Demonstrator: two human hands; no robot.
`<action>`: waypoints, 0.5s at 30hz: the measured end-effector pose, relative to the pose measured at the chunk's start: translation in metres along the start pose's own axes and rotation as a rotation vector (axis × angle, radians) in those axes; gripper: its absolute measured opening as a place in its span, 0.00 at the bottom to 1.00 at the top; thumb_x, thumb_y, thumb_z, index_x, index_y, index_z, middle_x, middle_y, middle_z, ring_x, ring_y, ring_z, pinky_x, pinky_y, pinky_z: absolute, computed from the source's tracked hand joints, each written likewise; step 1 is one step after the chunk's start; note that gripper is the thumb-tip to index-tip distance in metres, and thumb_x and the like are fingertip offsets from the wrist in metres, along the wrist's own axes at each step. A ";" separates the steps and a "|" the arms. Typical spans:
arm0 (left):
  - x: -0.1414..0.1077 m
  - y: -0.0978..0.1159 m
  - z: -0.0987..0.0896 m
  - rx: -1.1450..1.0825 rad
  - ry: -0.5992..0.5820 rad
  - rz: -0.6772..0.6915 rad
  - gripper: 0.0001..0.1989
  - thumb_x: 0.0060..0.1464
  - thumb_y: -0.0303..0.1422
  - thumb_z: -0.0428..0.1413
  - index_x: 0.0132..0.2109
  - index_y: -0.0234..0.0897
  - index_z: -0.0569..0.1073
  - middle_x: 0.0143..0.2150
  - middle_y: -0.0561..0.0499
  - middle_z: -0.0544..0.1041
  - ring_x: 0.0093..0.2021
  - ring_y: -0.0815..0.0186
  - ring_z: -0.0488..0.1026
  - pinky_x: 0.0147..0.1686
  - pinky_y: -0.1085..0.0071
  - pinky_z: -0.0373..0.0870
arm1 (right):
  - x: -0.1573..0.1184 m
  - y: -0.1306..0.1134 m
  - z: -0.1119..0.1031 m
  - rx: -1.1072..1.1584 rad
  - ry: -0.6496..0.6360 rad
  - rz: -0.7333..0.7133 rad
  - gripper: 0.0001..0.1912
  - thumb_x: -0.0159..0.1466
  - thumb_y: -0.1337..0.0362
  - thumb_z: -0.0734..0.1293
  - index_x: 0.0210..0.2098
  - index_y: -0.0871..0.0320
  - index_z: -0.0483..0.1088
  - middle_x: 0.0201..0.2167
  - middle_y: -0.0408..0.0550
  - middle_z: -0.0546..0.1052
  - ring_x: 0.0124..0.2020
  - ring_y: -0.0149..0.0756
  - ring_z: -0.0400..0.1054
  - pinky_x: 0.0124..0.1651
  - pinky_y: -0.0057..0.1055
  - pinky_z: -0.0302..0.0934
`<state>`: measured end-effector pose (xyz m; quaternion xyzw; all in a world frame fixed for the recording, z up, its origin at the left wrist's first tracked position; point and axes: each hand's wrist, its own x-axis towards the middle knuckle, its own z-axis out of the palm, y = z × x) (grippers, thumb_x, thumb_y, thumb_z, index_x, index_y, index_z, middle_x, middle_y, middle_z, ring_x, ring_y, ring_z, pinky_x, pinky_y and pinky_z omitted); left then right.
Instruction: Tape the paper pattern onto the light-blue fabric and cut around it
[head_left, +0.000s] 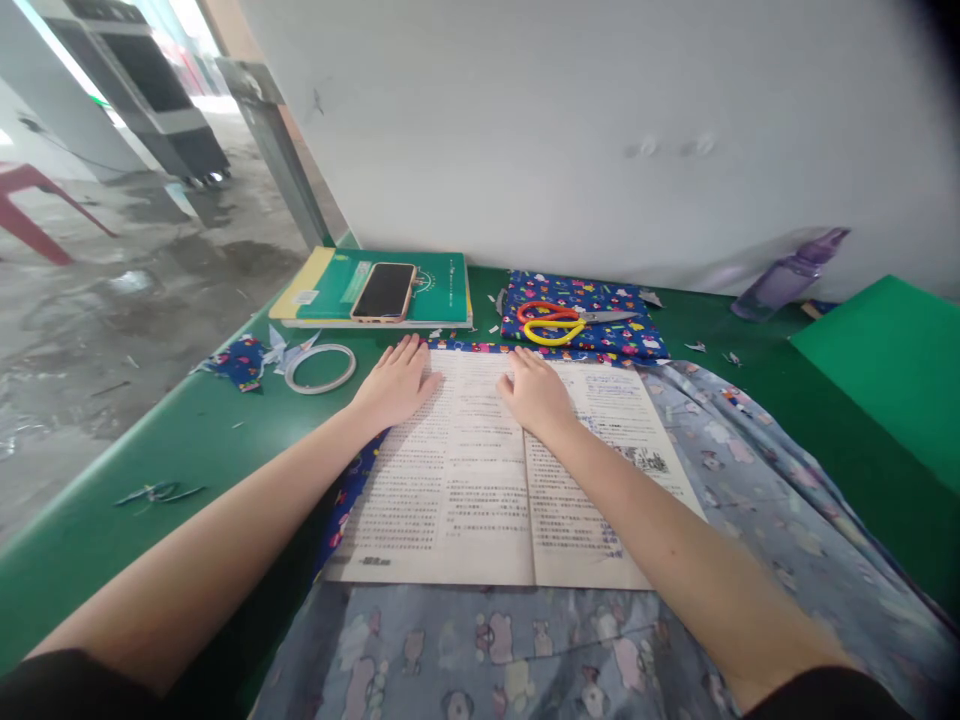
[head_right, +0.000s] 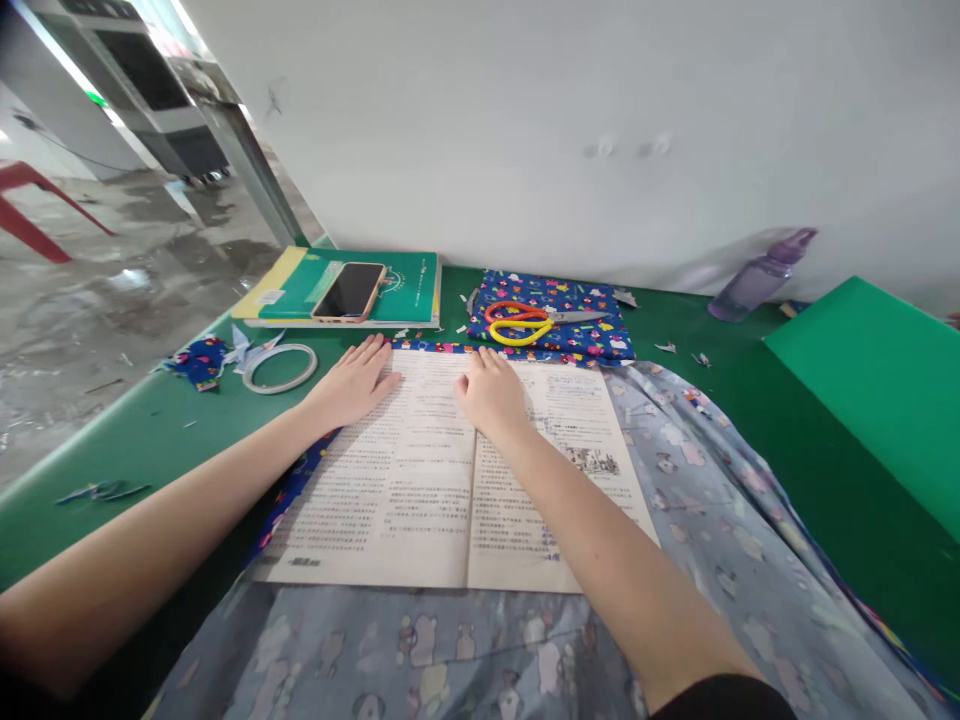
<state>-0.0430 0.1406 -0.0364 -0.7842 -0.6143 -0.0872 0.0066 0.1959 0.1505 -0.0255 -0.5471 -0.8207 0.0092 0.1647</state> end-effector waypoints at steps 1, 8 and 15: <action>0.000 0.000 0.000 -0.003 -0.001 -0.003 0.33 0.64 0.44 0.38 0.66 0.22 0.56 0.70 0.33 0.51 0.70 0.51 0.46 0.66 0.52 0.48 | 0.000 0.001 0.000 0.002 0.021 0.001 0.27 0.65 0.63 0.55 0.58 0.73 0.65 0.60 0.62 0.67 0.62 0.49 0.59 0.65 0.42 0.52; -0.001 0.002 -0.003 0.043 0.028 0.010 0.32 0.64 0.43 0.38 0.65 0.21 0.58 0.68 0.33 0.55 0.69 0.51 0.49 0.66 0.51 0.48 | -0.002 -0.003 -0.007 -0.055 0.081 -0.003 0.21 0.63 0.63 0.58 0.52 0.66 0.70 0.52 0.60 0.72 0.53 0.49 0.65 0.64 0.50 0.48; 0.008 0.010 -0.016 0.178 0.070 0.083 0.31 0.64 0.46 0.40 0.55 0.22 0.70 0.58 0.30 0.70 0.60 0.49 0.66 0.65 0.53 0.50 | 0.012 -0.013 -0.024 -0.198 0.018 -0.119 0.20 0.64 0.62 0.59 0.49 0.66 0.72 0.47 0.61 0.76 0.50 0.52 0.68 0.68 0.57 0.31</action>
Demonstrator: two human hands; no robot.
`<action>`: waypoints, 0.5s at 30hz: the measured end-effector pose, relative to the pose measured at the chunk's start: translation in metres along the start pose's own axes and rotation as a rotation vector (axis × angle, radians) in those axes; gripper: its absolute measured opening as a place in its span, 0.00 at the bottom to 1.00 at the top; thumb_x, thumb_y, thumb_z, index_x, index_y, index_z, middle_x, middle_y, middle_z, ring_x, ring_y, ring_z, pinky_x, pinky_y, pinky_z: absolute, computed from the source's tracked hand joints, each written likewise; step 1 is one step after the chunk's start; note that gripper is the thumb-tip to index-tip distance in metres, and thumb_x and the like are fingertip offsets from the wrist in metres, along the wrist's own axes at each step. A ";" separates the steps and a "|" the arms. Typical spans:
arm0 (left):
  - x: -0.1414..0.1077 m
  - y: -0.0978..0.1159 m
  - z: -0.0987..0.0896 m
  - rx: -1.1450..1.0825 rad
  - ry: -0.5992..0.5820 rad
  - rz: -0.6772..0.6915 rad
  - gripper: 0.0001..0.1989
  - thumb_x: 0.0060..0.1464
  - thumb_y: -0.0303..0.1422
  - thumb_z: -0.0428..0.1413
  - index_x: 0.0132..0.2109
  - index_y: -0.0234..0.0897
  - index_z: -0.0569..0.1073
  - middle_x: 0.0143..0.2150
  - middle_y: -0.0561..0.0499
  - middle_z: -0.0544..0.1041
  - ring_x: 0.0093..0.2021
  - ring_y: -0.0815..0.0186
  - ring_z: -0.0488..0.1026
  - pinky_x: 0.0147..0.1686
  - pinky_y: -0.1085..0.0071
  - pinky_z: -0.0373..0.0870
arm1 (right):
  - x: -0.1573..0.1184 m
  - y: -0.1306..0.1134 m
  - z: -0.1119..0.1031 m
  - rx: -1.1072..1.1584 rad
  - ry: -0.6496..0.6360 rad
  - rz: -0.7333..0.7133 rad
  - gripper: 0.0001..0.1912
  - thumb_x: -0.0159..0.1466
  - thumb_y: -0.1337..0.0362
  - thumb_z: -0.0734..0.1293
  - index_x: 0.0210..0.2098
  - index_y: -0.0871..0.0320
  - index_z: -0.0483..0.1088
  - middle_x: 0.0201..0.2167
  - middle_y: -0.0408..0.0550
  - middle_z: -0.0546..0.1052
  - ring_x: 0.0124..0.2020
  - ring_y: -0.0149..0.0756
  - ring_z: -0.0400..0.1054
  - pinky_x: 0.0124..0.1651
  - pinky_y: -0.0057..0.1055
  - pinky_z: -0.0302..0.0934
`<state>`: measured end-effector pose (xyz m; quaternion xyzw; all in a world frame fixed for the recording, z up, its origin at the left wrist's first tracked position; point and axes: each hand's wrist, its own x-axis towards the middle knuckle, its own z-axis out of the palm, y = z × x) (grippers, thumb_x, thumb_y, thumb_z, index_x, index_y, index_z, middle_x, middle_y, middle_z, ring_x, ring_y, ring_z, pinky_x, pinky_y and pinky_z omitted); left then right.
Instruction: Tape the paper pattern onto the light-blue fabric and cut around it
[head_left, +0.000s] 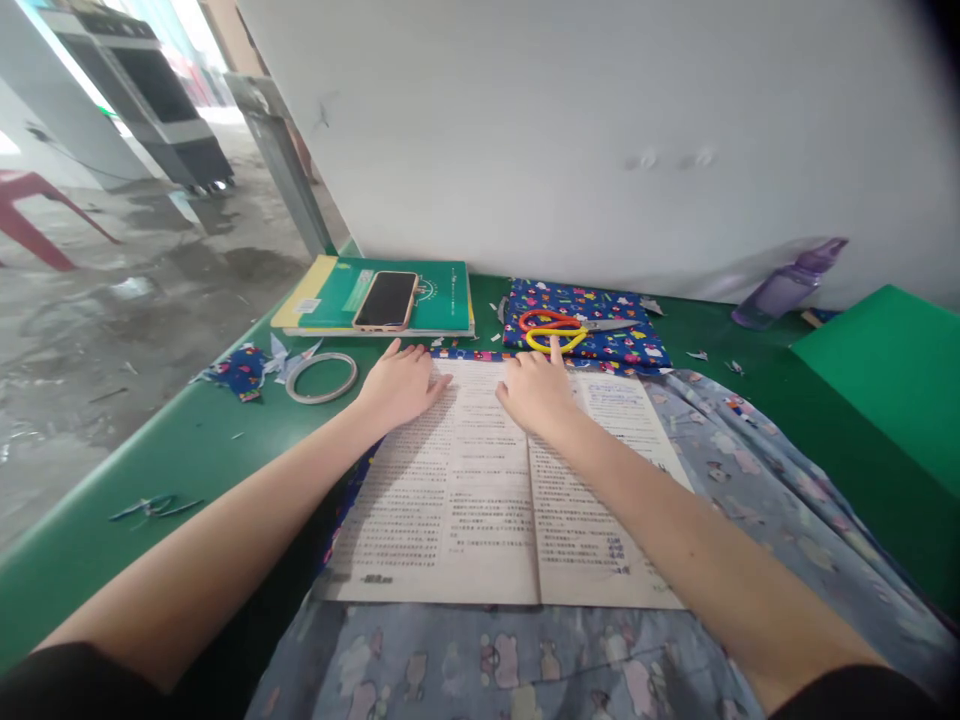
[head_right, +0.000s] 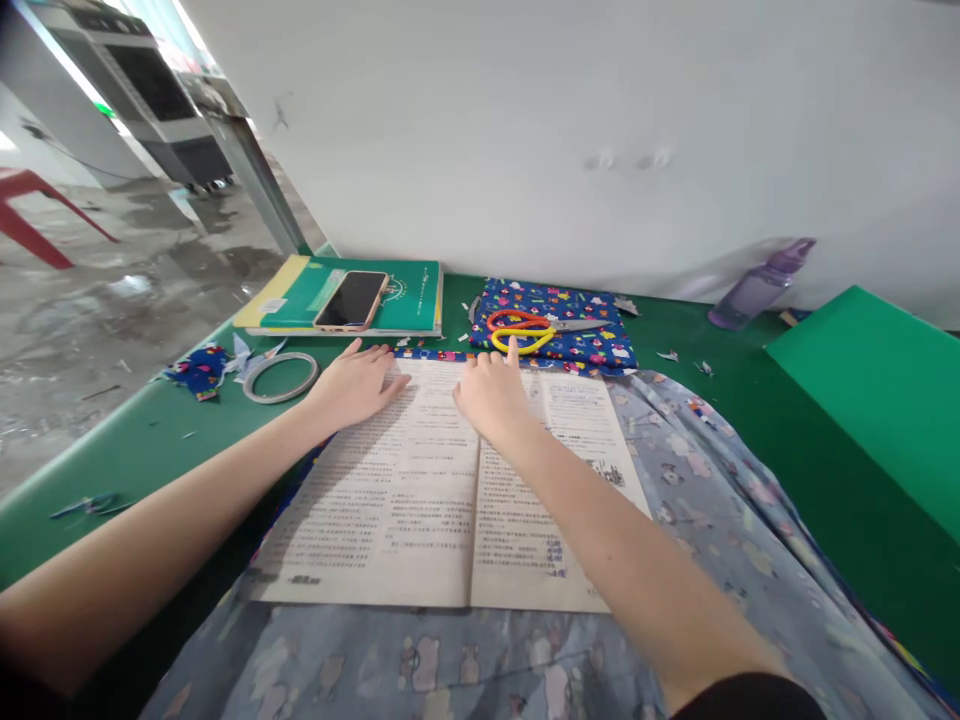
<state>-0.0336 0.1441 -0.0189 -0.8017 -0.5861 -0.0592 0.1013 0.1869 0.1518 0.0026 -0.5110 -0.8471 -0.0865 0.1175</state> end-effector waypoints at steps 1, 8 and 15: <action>0.000 0.002 0.001 0.001 0.011 -0.013 0.31 0.64 0.45 0.40 0.55 0.20 0.69 0.58 0.29 0.70 0.60 0.49 0.66 0.64 0.54 0.53 | 0.005 -0.003 -0.002 0.018 0.008 -0.030 0.21 0.64 0.62 0.59 0.51 0.67 0.71 0.51 0.61 0.74 0.53 0.52 0.66 0.68 0.56 0.33; -0.004 0.010 0.012 -0.056 0.056 -0.067 0.32 0.64 0.42 0.37 0.59 0.13 0.63 0.62 0.25 0.64 0.65 0.48 0.59 0.63 0.57 0.55 | 0.027 -0.030 0.014 0.179 -0.120 -0.230 0.28 0.67 0.62 0.55 0.63 0.71 0.58 0.65 0.59 0.60 0.67 0.45 0.52 0.68 0.43 0.46; -0.005 0.008 0.018 -0.118 0.021 -0.081 0.36 0.65 0.45 0.35 0.62 0.10 0.58 0.65 0.23 0.58 0.68 0.46 0.52 0.65 0.54 0.50 | 0.020 -0.030 0.032 0.226 -0.100 -0.251 0.28 0.68 0.62 0.53 0.63 0.72 0.59 0.65 0.59 0.60 0.67 0.43 0.51 0.69 0.40 0.44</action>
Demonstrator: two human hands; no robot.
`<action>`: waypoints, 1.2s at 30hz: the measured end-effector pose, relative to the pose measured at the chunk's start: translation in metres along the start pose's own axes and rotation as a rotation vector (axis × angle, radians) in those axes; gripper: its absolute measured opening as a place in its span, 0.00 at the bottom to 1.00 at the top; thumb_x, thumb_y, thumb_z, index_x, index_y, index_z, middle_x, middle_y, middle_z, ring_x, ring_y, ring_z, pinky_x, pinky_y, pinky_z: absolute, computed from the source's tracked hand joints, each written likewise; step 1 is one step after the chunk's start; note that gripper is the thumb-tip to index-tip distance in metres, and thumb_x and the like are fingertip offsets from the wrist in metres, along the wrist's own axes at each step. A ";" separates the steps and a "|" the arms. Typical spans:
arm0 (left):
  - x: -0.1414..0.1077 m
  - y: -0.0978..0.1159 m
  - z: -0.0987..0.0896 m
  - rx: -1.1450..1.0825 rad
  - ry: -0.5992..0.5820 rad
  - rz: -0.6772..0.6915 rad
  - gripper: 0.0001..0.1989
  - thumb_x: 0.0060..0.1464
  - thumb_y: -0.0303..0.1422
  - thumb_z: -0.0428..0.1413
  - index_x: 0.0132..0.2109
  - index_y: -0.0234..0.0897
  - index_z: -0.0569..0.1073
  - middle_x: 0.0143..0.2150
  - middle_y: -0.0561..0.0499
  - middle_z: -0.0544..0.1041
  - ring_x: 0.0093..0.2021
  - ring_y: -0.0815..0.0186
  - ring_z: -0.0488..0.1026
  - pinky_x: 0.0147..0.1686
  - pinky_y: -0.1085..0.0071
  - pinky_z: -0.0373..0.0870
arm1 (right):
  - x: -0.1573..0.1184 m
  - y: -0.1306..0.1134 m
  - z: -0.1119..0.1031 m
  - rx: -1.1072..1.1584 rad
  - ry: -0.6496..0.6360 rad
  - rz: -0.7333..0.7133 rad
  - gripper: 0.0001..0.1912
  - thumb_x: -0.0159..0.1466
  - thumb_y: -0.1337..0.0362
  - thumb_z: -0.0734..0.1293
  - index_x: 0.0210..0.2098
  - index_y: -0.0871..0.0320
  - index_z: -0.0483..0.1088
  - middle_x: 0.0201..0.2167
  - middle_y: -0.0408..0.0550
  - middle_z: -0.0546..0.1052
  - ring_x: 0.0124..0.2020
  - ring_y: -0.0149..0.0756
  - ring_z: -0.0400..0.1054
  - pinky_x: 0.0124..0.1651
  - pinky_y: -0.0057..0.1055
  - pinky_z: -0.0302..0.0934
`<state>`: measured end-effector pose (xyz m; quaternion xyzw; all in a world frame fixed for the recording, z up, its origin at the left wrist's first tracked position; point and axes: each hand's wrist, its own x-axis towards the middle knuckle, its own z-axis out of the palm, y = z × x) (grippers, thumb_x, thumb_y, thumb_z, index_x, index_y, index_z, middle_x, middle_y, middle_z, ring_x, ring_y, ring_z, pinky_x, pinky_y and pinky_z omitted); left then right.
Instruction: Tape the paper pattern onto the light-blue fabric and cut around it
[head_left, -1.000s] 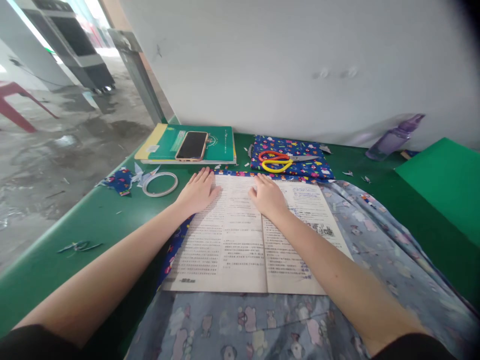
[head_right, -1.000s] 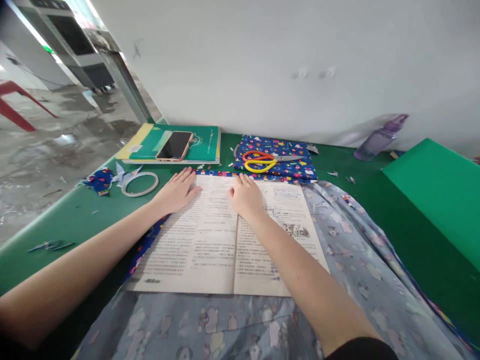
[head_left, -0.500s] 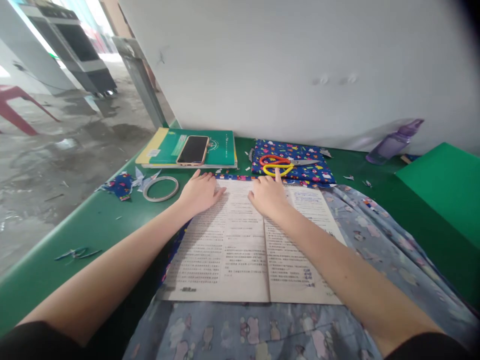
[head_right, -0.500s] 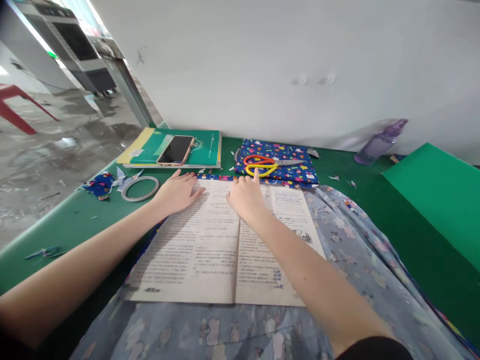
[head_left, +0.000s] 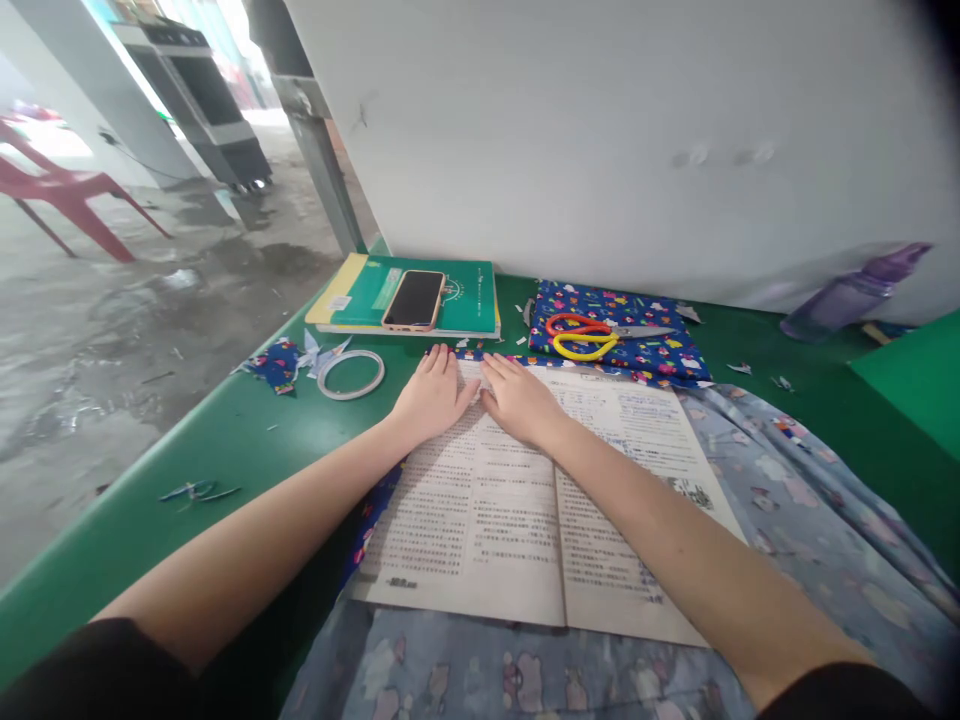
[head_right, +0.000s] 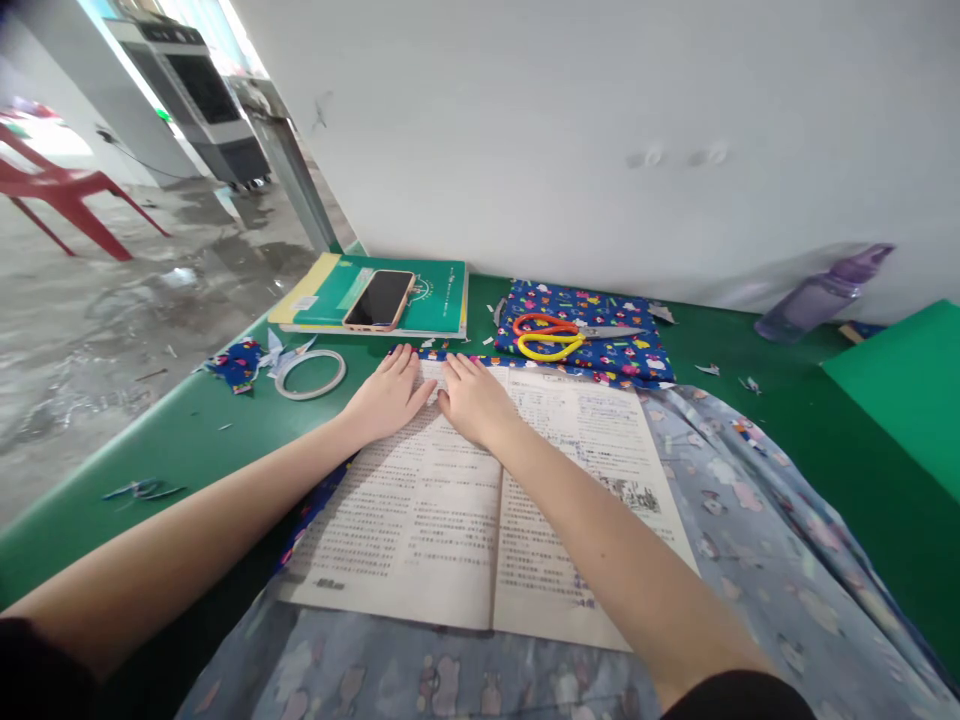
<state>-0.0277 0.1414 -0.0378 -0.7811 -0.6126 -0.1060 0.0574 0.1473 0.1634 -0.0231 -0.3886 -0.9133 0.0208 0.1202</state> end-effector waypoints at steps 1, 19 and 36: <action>0.000 0.000 0.001 -0.010 -0.005 -0.001 0.37 0.65 0.46 0.35 0.63 0.11 0.58 0.65 0.23 0.57 0.68 0.46 0.51 0.65 0.53 0.49 | -0.001 0.000 0.000 0.008 0.008 0.004 0.28 0.68 0.62 0.53 0.63 0.71 0.59 0.65 0.58 0.60 0.67 0.42 0.51 0.69 0.39 0.44; -0.037 -0.043 -0.064 -0.089 0.369 -0.057 0.17 0.64 0.37 0.43 0.52 0.36 0.70 0.49 0.46 0.76 0.52 0.58 0.71 0.57 0.59 0.62 | -0.004 0.001 -0.002 0.055 0.051 0.009 0.27 0.68 0.62 0.54 0.62 0.69 0.61 0.66 0.55 0.60 0.67 0.40 0.51 0.70 0.39 0.43; -0.041 -0.049 -0.077 0.295 0.000 -0.049 0.10 0.58 0.33 0.45 0.30 0.38 0.67 0.28 0.49 0.75 0.27 0.61 0.72 0.39 0.63 0.64 | -0.007 0.000 -0.006 0.052 0.230 -0.076 0.20 0.68 0.63 0.57 0.56 0.65 0.66 0.59 0.56 0.69 0.61 0.43 0.60 0.68 0.46 0.45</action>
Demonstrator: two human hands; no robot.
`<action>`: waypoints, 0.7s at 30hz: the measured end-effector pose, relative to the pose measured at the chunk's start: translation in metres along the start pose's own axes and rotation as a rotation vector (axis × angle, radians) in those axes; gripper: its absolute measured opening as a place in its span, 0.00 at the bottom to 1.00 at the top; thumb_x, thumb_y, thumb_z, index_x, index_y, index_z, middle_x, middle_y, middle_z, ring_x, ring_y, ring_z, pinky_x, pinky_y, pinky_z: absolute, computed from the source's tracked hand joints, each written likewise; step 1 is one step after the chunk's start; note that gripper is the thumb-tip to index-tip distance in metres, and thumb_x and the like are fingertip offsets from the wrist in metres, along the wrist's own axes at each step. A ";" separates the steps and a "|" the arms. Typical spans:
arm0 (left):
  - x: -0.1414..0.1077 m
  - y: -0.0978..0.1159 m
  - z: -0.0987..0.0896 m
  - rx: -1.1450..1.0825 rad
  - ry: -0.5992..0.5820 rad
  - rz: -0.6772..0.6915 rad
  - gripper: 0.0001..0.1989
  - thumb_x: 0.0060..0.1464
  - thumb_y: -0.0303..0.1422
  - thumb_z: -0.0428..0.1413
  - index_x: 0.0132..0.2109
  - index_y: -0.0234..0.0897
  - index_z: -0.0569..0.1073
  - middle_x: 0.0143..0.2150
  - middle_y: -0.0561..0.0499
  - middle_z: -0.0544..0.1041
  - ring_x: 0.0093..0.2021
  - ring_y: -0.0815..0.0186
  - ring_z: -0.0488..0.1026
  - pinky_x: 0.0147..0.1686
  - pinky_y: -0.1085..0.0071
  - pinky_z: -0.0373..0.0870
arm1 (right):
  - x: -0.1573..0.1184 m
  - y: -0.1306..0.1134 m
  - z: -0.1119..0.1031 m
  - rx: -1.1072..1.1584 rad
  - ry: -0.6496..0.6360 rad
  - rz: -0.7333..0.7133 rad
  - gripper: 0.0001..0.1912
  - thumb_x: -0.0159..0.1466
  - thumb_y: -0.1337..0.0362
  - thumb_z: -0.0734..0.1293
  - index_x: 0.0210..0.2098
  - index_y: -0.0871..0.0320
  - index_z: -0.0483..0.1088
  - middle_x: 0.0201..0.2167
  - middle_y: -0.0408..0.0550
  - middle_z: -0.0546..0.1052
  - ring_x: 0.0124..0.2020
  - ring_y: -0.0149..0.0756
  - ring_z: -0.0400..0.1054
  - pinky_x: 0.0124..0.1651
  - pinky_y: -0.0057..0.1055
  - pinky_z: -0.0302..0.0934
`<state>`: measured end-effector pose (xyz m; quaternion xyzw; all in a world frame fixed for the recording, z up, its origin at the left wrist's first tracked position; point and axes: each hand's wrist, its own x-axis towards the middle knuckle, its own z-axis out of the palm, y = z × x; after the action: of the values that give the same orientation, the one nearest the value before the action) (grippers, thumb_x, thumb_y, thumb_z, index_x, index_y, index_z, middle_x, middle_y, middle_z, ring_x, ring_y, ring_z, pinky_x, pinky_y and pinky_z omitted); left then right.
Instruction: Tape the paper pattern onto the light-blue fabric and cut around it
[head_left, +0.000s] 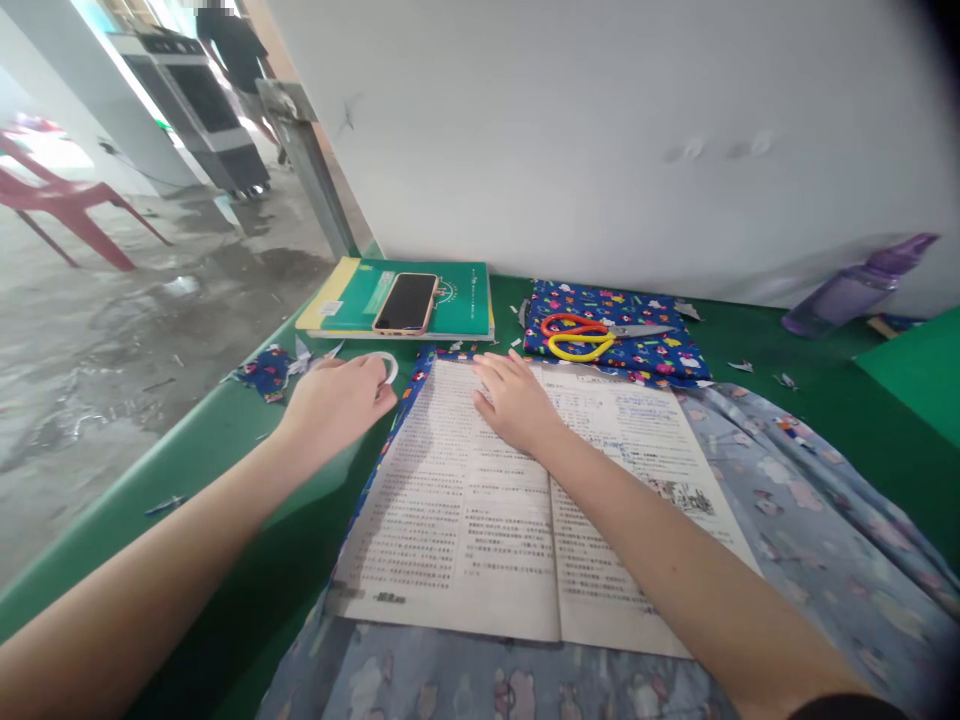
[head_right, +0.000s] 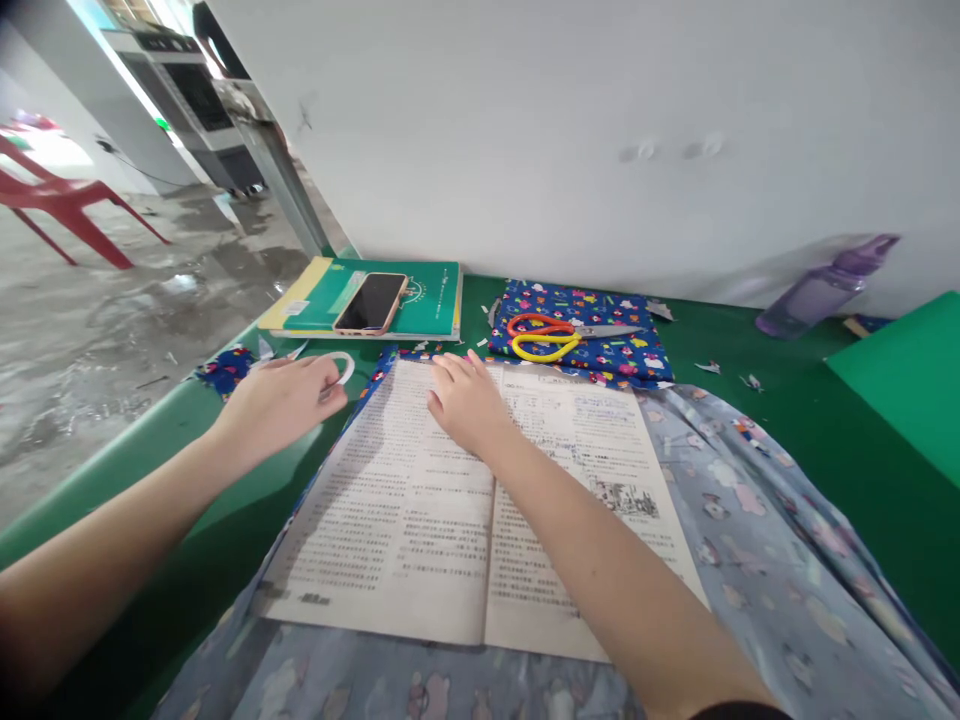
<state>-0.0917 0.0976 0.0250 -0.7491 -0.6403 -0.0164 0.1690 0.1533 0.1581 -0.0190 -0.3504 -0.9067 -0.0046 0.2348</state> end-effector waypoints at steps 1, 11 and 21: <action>-0.001 0.007 -0.002 -0.064 0.063 -0.024 0.09 0.58 0.34 0.46 0.32 0.38 0.67 0.29 0.50 0.75 0.27 0.61 0.72 0.37 0.64 0.64 | 0.000 -0.001 -0.002 -0.001 0.024 -0.008 0.20 0.68 0.64 0.57 0.56 0.65 0.66 0.58 0.55 0.70 0.60 0.43 0.61 0.68 0.45 0.46; -0.014 0.042 0.010 -0.505 0.451 0.371 0.01 0.62 0.29 0.49 0.40 0.36 0.64 0.30 0.52 0.74 0.30 0.65 0.70 0.44 0.63 0.66 | -0.002 -0.010 -0.008 0.087 0.229 -0.207 0.19 0.70 0.62 0.57 0.58 0.60 0.62 0.53 0.52 0.75 0.52 0.40 0.68 0.58 0.42 0.59; -0.014 0.037 0.016 -0.497 0.420 0.315 0.10 0.64 0.30 0.50 0.52 0.35 0.66 0.35 0.50 0.76 0.35 0.64 0.74 0.43 0.64 0.66 | -0.002 -0.011 -0.006 0.139 0.083 -0.194 0.26 0.67 0.67 0.57 0.64 0.66 0.54 0.58 0.58 0.70 0.57 0.43 0.64 0.57 0.42 0.62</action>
<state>-0.0613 0.0841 -0.0024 -0.8371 -0.4448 -0.2989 0.1099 0.1506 0.1476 -0.0125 -0.2432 -0.9241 0.0211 0.2941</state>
